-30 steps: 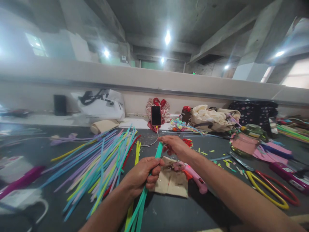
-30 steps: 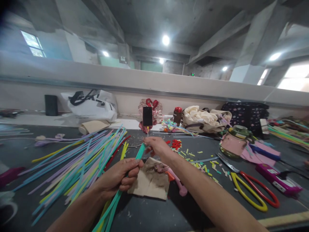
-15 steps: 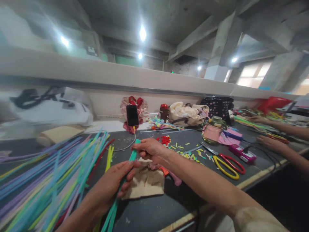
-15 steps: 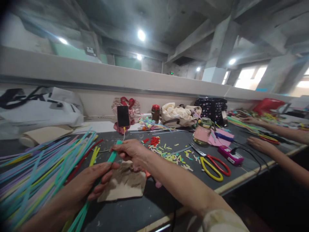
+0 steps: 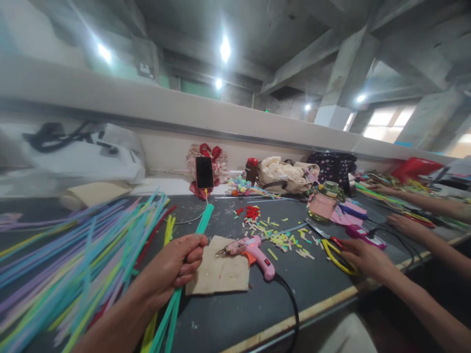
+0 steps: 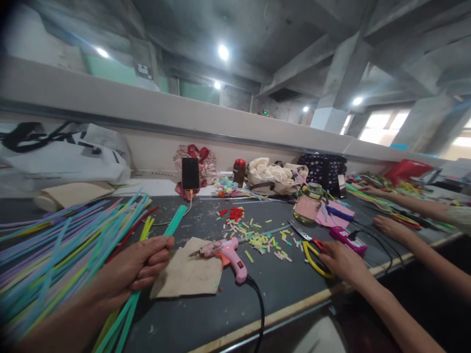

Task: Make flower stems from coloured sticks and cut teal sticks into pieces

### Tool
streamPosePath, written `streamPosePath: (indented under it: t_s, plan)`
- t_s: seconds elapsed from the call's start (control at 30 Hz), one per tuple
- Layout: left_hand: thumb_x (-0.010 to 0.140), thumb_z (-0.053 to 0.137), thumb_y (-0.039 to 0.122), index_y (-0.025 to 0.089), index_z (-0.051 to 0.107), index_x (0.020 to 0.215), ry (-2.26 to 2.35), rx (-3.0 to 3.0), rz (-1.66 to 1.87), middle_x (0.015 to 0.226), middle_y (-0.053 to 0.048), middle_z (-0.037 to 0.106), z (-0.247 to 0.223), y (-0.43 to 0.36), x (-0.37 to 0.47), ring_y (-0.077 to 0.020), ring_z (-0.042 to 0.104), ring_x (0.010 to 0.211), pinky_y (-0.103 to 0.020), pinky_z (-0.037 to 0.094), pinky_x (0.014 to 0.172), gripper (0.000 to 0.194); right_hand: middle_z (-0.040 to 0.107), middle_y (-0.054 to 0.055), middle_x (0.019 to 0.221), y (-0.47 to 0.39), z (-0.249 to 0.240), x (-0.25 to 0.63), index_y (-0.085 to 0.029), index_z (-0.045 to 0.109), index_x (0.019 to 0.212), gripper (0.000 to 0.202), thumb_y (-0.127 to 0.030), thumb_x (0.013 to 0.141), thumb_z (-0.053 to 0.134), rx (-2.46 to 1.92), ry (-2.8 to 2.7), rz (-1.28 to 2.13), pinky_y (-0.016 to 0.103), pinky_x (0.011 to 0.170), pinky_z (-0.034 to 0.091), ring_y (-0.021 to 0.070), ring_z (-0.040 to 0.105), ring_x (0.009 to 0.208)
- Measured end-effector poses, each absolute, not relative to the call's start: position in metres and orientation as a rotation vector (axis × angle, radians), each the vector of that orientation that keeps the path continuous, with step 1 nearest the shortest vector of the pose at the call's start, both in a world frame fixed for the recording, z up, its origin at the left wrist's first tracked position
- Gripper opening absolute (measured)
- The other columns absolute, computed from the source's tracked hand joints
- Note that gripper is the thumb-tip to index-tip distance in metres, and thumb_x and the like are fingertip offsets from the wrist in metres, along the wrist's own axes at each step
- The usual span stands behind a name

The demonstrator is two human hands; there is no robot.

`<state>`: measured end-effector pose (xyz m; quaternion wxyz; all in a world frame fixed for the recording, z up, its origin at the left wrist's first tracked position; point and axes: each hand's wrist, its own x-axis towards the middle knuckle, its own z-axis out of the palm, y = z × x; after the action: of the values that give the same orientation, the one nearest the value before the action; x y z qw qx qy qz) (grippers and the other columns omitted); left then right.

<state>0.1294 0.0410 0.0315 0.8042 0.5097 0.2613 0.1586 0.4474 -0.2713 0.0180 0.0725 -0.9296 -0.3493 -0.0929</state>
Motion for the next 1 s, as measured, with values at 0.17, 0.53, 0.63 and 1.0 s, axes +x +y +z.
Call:
streamPosePath:
  t_s: [0.17,0.53,0.63,1.0]
  plan:
    - [0.073,0.049,0.036,0.016,0.050,0.066,0.585,1.111,0.344,0.045,0.010,0.027,0.032,0.040,0.131,0.0005,0.016,0.033,-0.008,0.011,0.027,0.021,0.060,0.011,0.093,-0.288,-0.002,0.460,-0.016,0.055,0.103,0.039,-0.028,0.067,0.047,-2.939,-1.036,-0.023,0.028,0.064,0.038,0.0246,0.057,0.082]
    - [0.069,0.055,0.037,0.016,0.051,0.065,0.590,1.106,0.363,0.043,0.010,0.028,0.029,0.043,0.130,0.0011,0.016,0.032,-0.007,0.013,0.026,0.022,0.061,0.012,0.082,-0.261,0.020,0.455,-0.012,0.046,0.111,0.057,-0.019,0.055,0.052,-2.905,-0.816,0.147,0.028,0.056,0.034,0.0275,0.057,0.076]
    - [0.069,0.054,0.038,0.016,0.050,0.065,0.598,1.114,0.366,0.043,0.011,0.028,0.032,0.041,0.129,0.0010,0.016,0.031,-0.007,0.012,0.026,0.022,0.062,0.011,0.081,-0.266,0.023,0.453,-0.007,0.036,0.120,0.063,-0.016,0.059,0.048,-2.788,-0.756,0.234,0.026,0.055,0.038,0.0230,0.058,0.073]
    - [0.062,0.059,0.042,0.016,0.050,0.067,0.614,1.135,0.385,0.044,0.011,0.029,0.038,0.036,0.128,0.0013,0.018,0.031,-0.007,0.012,0.027,0.028,0.050,-0.003,0.057,-0.278,0.030,0.407,-0.016,0.045,0.106,0.044,-0.038,0.069,0.054,-2.002,-0.614,0.472,0.022,0.043,0.037,0.0121,0.050,0.048]
